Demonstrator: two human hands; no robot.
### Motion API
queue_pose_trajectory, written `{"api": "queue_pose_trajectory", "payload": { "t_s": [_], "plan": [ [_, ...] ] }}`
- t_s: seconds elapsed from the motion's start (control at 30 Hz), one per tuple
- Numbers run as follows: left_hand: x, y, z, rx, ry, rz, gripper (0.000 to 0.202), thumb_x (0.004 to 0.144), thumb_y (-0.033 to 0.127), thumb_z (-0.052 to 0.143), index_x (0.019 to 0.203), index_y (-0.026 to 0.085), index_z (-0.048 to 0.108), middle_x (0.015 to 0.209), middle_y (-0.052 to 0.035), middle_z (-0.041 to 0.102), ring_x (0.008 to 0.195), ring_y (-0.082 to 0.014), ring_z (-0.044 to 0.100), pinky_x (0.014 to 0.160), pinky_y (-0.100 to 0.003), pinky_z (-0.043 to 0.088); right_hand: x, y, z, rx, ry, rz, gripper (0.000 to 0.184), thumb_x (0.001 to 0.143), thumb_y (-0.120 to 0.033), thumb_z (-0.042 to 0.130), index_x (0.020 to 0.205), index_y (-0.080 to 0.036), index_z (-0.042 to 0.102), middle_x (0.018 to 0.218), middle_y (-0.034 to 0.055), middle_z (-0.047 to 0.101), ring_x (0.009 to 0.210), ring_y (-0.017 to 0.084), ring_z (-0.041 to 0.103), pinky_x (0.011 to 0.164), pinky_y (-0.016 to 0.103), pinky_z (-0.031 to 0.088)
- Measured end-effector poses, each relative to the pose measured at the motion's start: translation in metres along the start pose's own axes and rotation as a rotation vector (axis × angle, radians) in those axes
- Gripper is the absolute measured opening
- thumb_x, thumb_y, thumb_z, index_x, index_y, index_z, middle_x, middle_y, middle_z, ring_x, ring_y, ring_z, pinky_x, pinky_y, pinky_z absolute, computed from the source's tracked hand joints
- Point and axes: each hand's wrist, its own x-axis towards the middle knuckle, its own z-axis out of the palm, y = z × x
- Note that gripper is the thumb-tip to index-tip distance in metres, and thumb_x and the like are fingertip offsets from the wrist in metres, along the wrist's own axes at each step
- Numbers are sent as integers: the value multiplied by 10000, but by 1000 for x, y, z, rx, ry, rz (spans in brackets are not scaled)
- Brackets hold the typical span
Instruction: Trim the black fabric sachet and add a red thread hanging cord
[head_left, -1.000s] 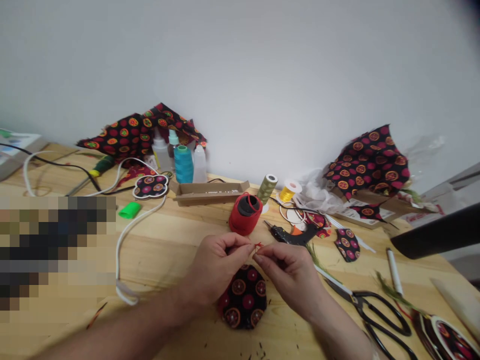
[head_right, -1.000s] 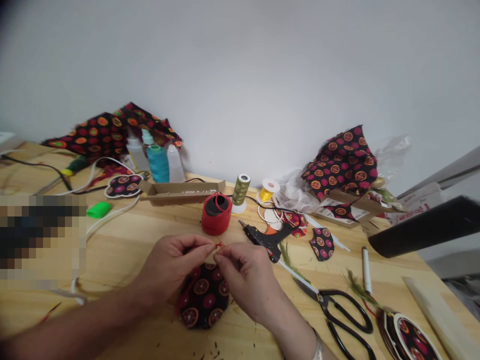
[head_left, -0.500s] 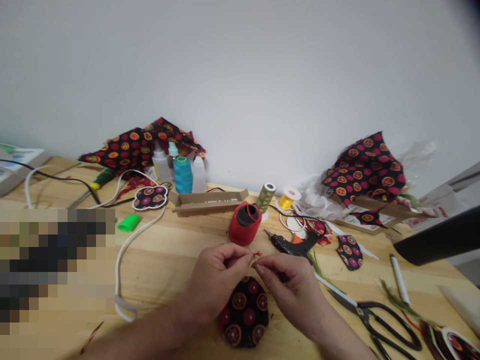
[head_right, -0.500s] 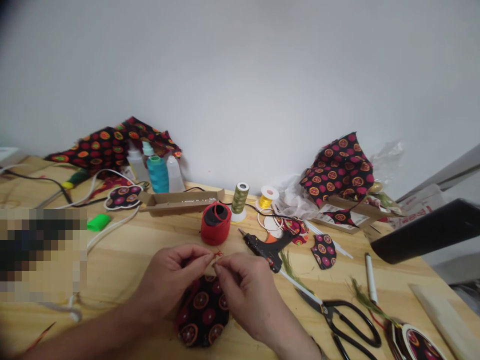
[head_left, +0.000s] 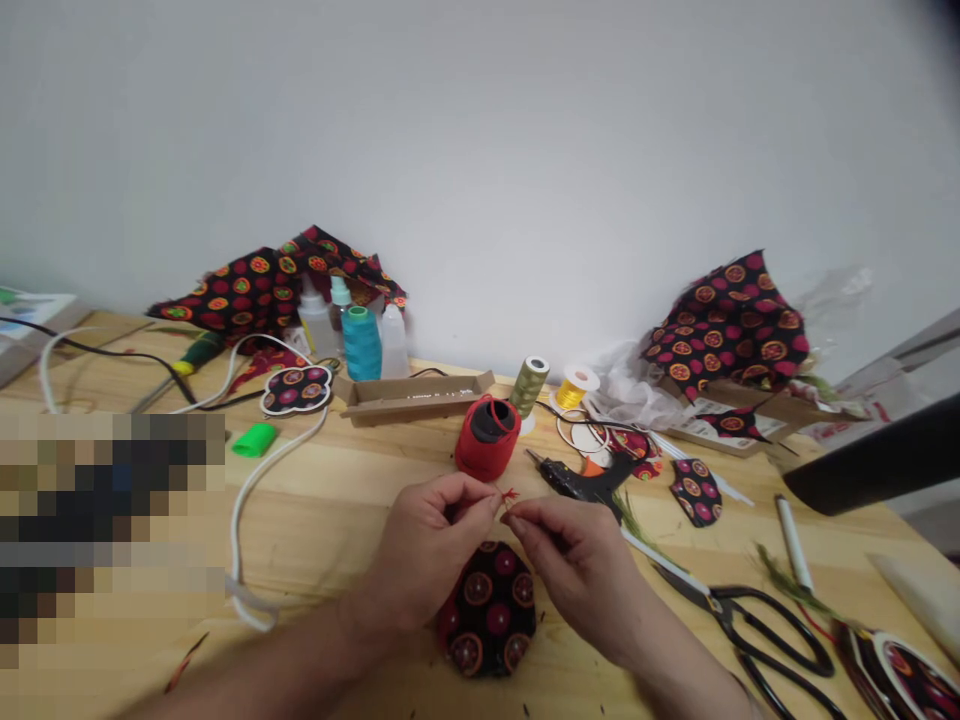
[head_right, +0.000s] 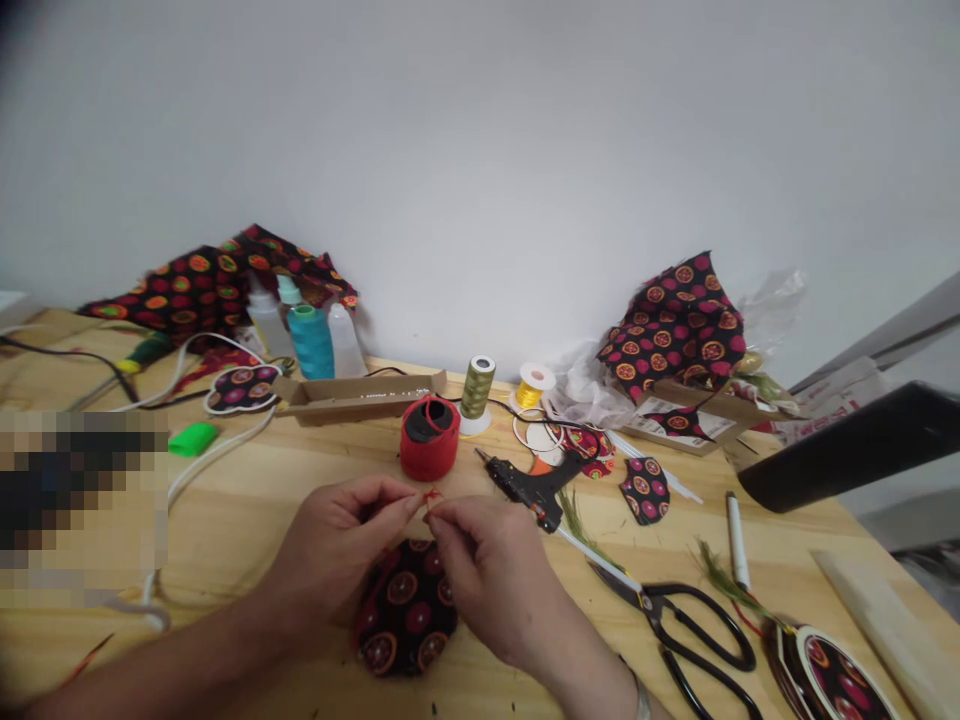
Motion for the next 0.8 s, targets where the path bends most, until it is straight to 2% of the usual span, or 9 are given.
{"api": "queue_pose_trajectory", "payload": {
  "t_s": [0.6,0.7,0.8],
  "plan": [
    [-3,-4,3,7,-36,60,167,778,245,571,676,187,689,635,24,677,605,-126,584,562,-203,442,0,-4,-4,-90,-93,-89,228,863,-106,459,652,-181,501,590,-40,505,555,84,449,543,213,305],
    [-3,-6,3,45,-19,96,167,783,227,567,675,191,689,628,28,675,602,-124,586,557,-201,440,-1,-3,-4,-160,-88,-134,220,853,-85,452,660,-180,496,596,-32,516,559,87,459,540,215,299],
    [-2,-8,2,94,-31,155,167,792,210,563,687,194,692,637,30,679,596,-118,587,550,-198,433,-3,1,-2,-352,-21,-256,179,840,-82,442,730,-177,545,613,-8,539,559,108,457,522,244,270]
  ]
}}
